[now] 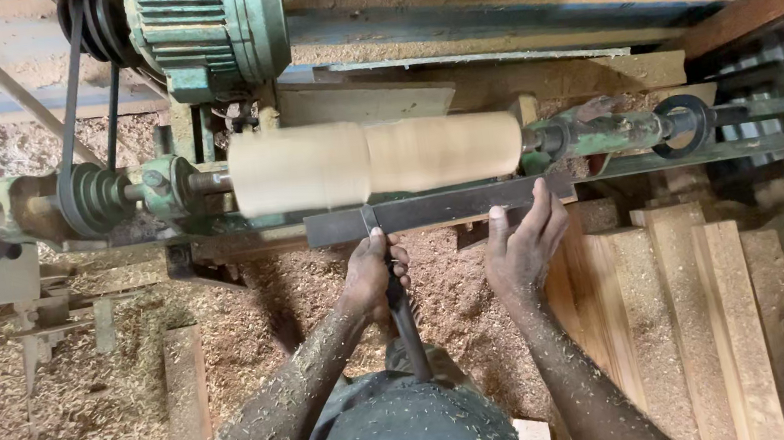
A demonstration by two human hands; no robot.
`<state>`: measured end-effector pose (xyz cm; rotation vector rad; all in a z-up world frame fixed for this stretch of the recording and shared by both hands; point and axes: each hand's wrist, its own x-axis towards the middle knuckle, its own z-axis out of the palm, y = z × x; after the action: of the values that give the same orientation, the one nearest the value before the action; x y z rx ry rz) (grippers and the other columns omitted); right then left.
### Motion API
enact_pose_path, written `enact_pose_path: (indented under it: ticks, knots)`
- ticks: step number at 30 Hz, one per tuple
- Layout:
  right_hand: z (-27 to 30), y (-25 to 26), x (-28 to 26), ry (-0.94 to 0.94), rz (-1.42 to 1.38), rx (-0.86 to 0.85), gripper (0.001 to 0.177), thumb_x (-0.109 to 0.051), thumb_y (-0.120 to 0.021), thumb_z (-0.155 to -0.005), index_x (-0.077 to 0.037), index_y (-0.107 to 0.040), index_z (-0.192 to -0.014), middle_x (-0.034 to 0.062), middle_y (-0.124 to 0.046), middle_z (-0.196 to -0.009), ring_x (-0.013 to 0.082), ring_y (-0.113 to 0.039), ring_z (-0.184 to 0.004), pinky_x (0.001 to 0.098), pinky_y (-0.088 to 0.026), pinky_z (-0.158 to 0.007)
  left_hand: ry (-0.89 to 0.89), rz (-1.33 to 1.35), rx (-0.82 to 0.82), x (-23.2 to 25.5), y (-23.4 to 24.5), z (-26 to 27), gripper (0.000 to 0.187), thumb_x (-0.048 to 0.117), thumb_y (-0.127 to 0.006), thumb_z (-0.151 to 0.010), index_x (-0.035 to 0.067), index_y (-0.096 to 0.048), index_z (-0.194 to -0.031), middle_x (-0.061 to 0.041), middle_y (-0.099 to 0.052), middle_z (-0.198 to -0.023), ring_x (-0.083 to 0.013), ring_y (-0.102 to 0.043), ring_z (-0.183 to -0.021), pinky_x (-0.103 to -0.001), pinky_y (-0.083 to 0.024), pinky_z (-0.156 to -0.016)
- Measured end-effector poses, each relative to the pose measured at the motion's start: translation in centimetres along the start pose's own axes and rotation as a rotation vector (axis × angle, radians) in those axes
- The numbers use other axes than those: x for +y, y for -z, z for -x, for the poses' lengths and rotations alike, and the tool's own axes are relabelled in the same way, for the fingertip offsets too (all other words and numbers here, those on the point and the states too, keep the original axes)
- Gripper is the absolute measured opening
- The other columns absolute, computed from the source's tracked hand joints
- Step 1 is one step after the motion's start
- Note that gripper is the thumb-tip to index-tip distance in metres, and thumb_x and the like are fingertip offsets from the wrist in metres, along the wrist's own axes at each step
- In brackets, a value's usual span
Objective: The person uses a chisel to shape a piece of wood spinning on a lathe, periodically stopping to check the profile and then sharpening the chisel on a grinding wheel.
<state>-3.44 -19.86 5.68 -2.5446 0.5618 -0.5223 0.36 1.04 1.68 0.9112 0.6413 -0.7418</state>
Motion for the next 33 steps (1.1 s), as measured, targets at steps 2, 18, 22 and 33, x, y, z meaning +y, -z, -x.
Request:
enact_pose_path:
  ticks: [2,18,22,33]
  knots:
    - [-0.2,-1.0,0.5,0.133,0.215,-0.022,0.080,-0.037,-0.068,-0.099,-0.001,-0.027,-0.158,0.0243,-0.036,-0.152,0.0388,-0.039,-0.141,0.0598,-0.033,-0.119,0.005,-0.005,0.007,0.3,-0.2,0.1,0.037,0.037,-0.031,-0.111,0.007,-0.051,-0.106,-0.004,-0.057,-0.071,-0.0117,-0.046,-0.052,-0.028,-0.047,-0.046]
    - [0.8,-2.3,0.0,0.403,0.457,-0.596,0.108,-0.055,-0.070,-0.086,-0.005,-0.011,-0.160,0.0165,-0.006,-0.168,0.0362,-0.006,-0.156,0.0582,-0.014,-0.124,-0.114,-0.017,0.021,-1.6,0.2,-1.2,0.039,0.040,-0.036,-0.110,0.005,-0.052,-0.112,-0.004,-0.059,-0.080,-0.0133,-0.056,-0.063,-0.028,-0.055,-0.057]
    - [1.2,-2.3,-0.3,0.404,0.486,-0.605,0.112,-0.056,-0.071,-0.084,-0.002,-0.009,-0.160,0.0187,-0.005,-0.169,0.0362,-0.002,-0.157,0.0525,-0.013,-0.127,-0.129,0.031,-0.023,-1.4,0.1,-0.7,0.040,0.040,-0.035,-0.110,0.004,-0.053,-0.113,-0.005,-0.059,-0.081,-0.0144,-0.058,-0.065,-0.031,-0.057,-0.061]
    - [10.1,-1.3,-6.2,-0.697,-0.668,-0.997,0.047,-0.034,-0.042,-0.103,-0.012,-0.040,-0.144,0.0107,-0.065,-0.097,0.0203,-0.066,-0.070,0.0352,-0.060,-0.058,0.059,0.023,-0.080,-0.2,1.5,-1.1,0.043,0.038,-0.030,-0.110,0.003,-0.054,-0.115,-0.012,-0.063,-0.091,-0.0197,-0.057,-0.071,-0.037,-0.057,-0.064]
